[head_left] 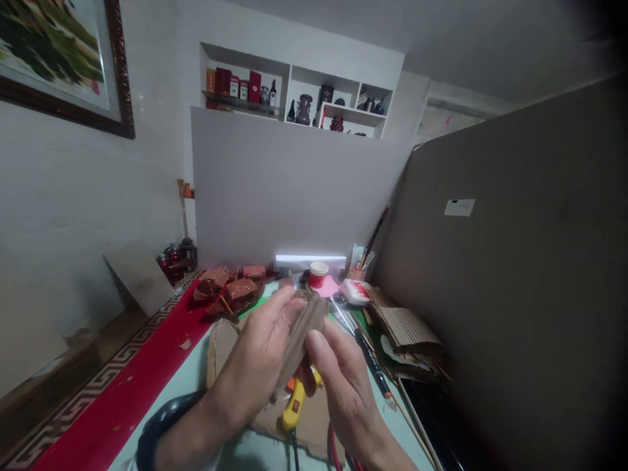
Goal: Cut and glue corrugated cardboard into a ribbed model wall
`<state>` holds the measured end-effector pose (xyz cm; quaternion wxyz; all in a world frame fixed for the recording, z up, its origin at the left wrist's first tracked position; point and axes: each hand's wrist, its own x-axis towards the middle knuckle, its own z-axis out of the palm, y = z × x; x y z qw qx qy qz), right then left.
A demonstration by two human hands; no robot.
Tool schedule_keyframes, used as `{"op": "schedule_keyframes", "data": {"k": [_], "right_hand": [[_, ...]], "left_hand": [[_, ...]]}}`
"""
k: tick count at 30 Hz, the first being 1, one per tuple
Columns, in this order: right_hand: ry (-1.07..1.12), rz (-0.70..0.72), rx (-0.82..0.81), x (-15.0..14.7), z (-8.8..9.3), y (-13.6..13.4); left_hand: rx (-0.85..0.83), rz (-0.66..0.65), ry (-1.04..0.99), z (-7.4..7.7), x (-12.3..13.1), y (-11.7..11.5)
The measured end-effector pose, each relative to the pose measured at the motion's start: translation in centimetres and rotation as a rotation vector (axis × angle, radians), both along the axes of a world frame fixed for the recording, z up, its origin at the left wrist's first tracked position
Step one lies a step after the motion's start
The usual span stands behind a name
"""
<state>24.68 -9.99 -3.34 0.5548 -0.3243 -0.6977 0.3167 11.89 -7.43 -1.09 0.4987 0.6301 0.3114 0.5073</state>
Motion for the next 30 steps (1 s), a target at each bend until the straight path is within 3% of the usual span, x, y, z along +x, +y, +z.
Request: {"op": "schedule_keyframes", "data": {"k": [4, 11, 20, 24, 30], "right_hand": [[0.066, 0.058, -0.044, -0.1, 0.1, 0.0], [0.187, 0.176, -0.130, 0.1, -0.2, 0.3], [0.265, 0.192, -0.204, 0.2, -0.3, 0.3], [0.304, 0.162, -0.189, 0.2, -0.8, 0.4], [0.314, 0.148, -0.148, 0.1, -1.4, 0.7]], "left_hand": [[-0.090, -0.060, -0.049, 0.3, -0.2, -0.1], [-0.158, -0.044, -0.114, 0.1, -0.1, -0.1], [-0.226, -0.048, -0.160, 0.1, -0.1, -0.6], [-0.218, -0.023, -0.161, 0.2, -0.2, -0.9], [-0.116, -0.114, -0.110, 1.3, -0.3, -1.5]]}}
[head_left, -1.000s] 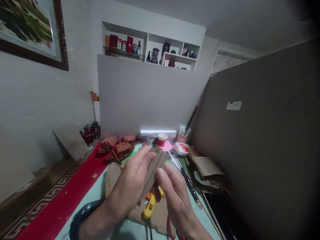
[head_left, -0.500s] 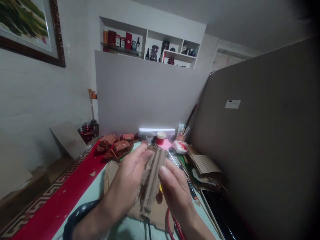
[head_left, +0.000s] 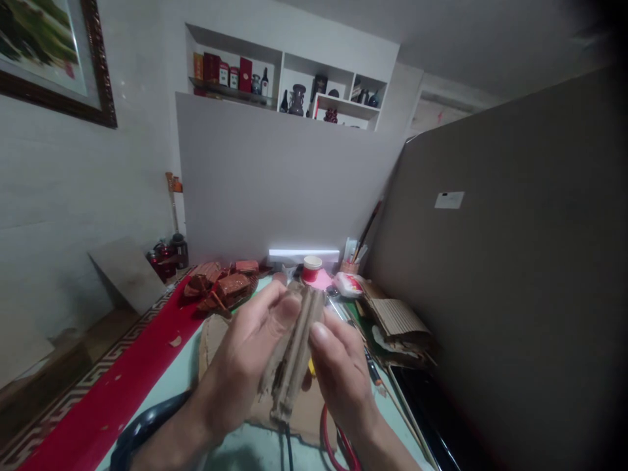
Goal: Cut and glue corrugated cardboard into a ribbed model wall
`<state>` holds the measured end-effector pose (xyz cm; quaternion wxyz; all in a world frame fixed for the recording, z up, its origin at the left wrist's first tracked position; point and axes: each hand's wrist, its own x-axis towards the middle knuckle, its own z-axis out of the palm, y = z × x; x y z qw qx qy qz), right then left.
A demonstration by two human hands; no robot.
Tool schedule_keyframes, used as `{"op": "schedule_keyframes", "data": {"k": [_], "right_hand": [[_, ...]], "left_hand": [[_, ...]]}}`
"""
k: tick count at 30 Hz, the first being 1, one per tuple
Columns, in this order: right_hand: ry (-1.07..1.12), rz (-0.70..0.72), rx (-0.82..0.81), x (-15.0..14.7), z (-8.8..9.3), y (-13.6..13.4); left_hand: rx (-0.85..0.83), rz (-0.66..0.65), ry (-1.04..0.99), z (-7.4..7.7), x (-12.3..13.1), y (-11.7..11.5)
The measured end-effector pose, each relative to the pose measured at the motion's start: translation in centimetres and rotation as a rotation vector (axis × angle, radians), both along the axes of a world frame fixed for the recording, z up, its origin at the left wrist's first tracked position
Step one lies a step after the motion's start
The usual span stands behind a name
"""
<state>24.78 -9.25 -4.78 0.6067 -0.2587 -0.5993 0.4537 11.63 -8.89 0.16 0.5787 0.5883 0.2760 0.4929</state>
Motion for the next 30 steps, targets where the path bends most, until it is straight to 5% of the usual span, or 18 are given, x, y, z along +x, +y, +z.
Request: {"op": "schedule_keyframes", "data": {"k": [8, 13, 23, 30], "right_hand": [[-0.097, -0.096, 0.011, -0.6, 2.0, -1.0], [-0.100, -0.096, 0.017, -0.5, 2.6, -1.6], [0.015, -0.030, -0.027, -0.3, 1.4, -1.6], [0.060, 0.022, -0.050, -0.2, 1.7, -1.5]], "left_hand": [[0.134, 0.169, 0.121, -0.7, 0.8, -0.2], [0.104, 0.451, 0.217, -2.3, 0.3, 0.2], [-0.018, 0.471, -0.071, -1.6, 0.9, -1.3], [-0.123, 0.477, 0.027, -0.6, 1.0, -1.8]]}}
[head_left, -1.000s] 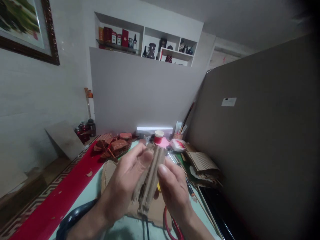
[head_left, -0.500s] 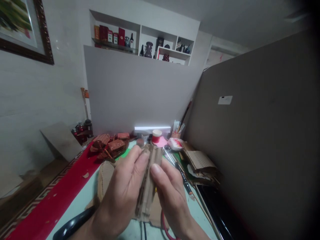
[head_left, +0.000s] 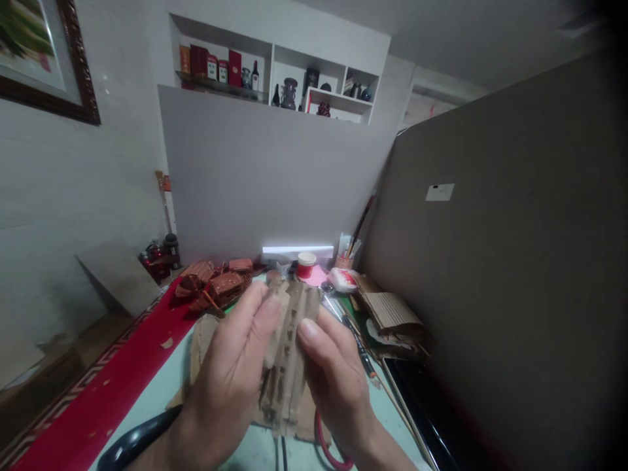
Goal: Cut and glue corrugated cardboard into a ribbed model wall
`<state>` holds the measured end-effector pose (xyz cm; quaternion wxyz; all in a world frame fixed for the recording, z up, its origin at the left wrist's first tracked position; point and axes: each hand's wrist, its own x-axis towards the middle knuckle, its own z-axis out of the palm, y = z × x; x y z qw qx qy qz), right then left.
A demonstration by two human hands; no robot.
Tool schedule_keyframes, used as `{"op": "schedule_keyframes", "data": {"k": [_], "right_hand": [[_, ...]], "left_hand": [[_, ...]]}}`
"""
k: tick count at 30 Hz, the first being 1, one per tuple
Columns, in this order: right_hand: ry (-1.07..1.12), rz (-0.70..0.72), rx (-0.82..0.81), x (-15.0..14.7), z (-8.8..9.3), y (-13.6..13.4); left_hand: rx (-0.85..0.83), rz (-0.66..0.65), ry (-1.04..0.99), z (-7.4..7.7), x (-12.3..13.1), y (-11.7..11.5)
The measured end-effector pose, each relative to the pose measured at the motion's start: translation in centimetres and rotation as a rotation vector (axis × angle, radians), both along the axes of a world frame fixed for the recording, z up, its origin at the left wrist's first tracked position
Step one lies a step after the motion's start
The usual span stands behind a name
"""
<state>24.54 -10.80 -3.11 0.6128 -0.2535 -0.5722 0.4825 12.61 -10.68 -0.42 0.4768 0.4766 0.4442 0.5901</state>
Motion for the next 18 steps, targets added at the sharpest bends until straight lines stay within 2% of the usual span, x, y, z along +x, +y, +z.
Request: {"op": "schedule_keyframes", "data": {"k": [7, 12, 16, 18], "right_hand": [[0.077, 0.022, 0.005, 0.0, -0.7, 0.6], [0.075, 0.002, 0.008, 0.1, -0.9, 0.8], [0.081, -0.087, 0.023, 0.2, -0.7, 0.9], [0.095, -0.142, 0.030, 0.2, -0.5, 1.0]], "left_hand": [[-0.025, 0.024, -0.017, -0.8, -0.4, 0.8], [0.076, -0.078, -0.014, -0.1, -0.5, 1.0], [0.116, -0.275, -0.040, 0.9, -1.1, 1.0], [0.156, -0.282, -0.110, 1.1, -1.5, 1.4]]}}
